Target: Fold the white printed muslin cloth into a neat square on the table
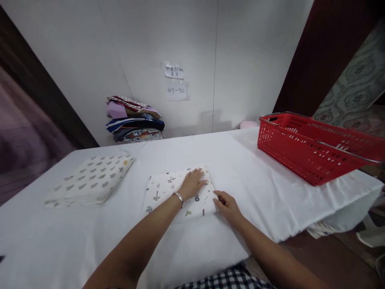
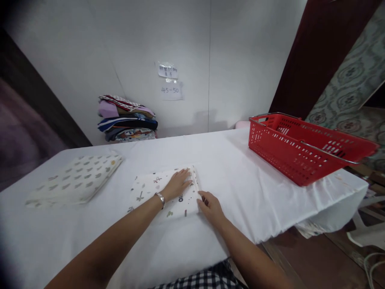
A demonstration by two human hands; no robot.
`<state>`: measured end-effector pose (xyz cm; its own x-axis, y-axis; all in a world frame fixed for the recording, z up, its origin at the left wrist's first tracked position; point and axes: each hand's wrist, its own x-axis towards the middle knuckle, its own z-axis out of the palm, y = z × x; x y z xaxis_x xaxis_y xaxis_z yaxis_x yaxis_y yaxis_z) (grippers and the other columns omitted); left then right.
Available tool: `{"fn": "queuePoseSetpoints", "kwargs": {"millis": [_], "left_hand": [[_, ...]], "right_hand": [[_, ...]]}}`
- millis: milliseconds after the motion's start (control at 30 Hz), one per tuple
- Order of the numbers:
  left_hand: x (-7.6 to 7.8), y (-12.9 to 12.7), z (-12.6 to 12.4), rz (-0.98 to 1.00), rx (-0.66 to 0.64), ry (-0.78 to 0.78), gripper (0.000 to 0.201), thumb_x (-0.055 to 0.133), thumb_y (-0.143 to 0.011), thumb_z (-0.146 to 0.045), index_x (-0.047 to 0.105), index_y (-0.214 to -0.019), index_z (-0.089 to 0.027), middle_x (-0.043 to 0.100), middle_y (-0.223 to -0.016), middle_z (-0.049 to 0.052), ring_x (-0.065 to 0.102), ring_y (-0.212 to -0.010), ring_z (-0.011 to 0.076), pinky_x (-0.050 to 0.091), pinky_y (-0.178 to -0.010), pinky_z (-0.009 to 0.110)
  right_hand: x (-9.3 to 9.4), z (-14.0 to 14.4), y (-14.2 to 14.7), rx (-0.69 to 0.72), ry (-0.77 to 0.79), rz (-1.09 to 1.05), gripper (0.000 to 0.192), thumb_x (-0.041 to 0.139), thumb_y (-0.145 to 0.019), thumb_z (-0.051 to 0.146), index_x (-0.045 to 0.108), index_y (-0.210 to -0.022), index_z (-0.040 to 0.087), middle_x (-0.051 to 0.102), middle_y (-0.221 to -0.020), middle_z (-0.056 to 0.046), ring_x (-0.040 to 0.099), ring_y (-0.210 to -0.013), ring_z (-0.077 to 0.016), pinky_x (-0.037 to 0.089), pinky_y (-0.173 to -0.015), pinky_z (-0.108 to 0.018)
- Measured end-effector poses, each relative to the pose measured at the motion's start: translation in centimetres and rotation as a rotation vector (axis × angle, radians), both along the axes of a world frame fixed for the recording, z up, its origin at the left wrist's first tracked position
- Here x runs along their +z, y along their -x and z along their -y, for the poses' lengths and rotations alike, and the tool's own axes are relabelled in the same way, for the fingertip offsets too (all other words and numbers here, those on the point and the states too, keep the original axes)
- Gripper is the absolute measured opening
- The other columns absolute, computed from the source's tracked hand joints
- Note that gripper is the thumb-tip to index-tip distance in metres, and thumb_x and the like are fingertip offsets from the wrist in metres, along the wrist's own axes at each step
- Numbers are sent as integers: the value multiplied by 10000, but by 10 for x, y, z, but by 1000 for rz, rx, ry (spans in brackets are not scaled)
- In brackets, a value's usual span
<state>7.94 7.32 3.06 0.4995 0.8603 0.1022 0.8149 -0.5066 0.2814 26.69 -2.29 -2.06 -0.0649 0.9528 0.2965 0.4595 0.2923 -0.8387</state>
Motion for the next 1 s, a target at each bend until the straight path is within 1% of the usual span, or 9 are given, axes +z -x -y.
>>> {"fn": "queuePoseSetpoints", "kwargs": {"millis": [100,200,300,367,433,500,667,833,1000], "left_hand": [[7,26,11,-7,34,-34,505,323,-914,-462,416,-1324,-183,329,-1462,96,216,-1372,239,169,-1107,446],[10,61,24,-81,110,-92,503,338,-907,-464,438,-1310,-179,335,-1458,102,223,-1371,243,163,-1110,454],[9,87,29,-168,227,-124,510,349,-902,-457,447,-1307,-162,342,-1451,117,229,-1366,268,172,-1100,486],[6,96,28,-205,302,-131,536,355,-895,-466,440,-1314,-142,338,-1452,127,224,-1365,282,170,-1096,502],[1,99,24,-213,365,-125,576,352,-889,-492,422,-1328,-126,327,-1456,131,218,-1365,290,171,-1092,509],[-4,101,20,-197,405,-107,612,340,-883,-520,398,-1345,-123,317,-1462,129,221,-1363,293,180,-1086,512],[-17,104,14,-135,414,-78,649,276,-891,-551,343,-1382,-131,280,-1482,102,197,-1372,274,169,-1097,487],[-23,105,13,-113,406,-85,671,245,-890,-569,331,-1393,-134,265,-1488,100,173,-1380,276,152,-1102,485],[-24,105,11,-99,409,-90,649,253,-892,-562,338,-1390,-154,269,-1486,101,175,-1380,275,145,-1103,479]], "right_hand": [[19,8,-7,-37,-53,149,285,475,-859,343,607,-1077,215,587,-874,-40,547,-691,-150,469,-645,-282],[47,10,-5,-46,-190,263,293,432,-886,316,587,-1115,218,581,-1053,-84,571,-911,-198,492,-772,-329],[67,-2,19,81,-301,327,340,425,-892,309,541,-1198,218,551,-1202,-98,499,-1131,-222,435,-945,-388],[72,-18,44,215,-291,394,415,431,-887,327,477,-1281,203,488,-1319,-106,417,-1243,-231,366,-1025,-419],[71,-39,70,343,-206,501,511,441,-880,369,405,-1347,162,388,-1414,-126,306,-1328,-248,296,-1070,-436],[66,-64,86,389,-70,620,610,448,-870,446,359,-1374,116,297,-1462,-155,222,-1364,-277,245,-1085,-451],[46,-113,84,194,80,835,665,329,-894,527,322,-1388,82,243,-1484,-157,152,-1381,-278,97,-1102,-480],[31,-122,74,170,52,904,700,229,-896,578,270,-1419,115,197,-1506,-118,112,-1390,-246,44,-1104,-447],[30,-120,76,171,56,910,708,210,-894,589,258,-1423,121,177,-1513,-109,99,-1393,-240,42,-1102,-440]]}}
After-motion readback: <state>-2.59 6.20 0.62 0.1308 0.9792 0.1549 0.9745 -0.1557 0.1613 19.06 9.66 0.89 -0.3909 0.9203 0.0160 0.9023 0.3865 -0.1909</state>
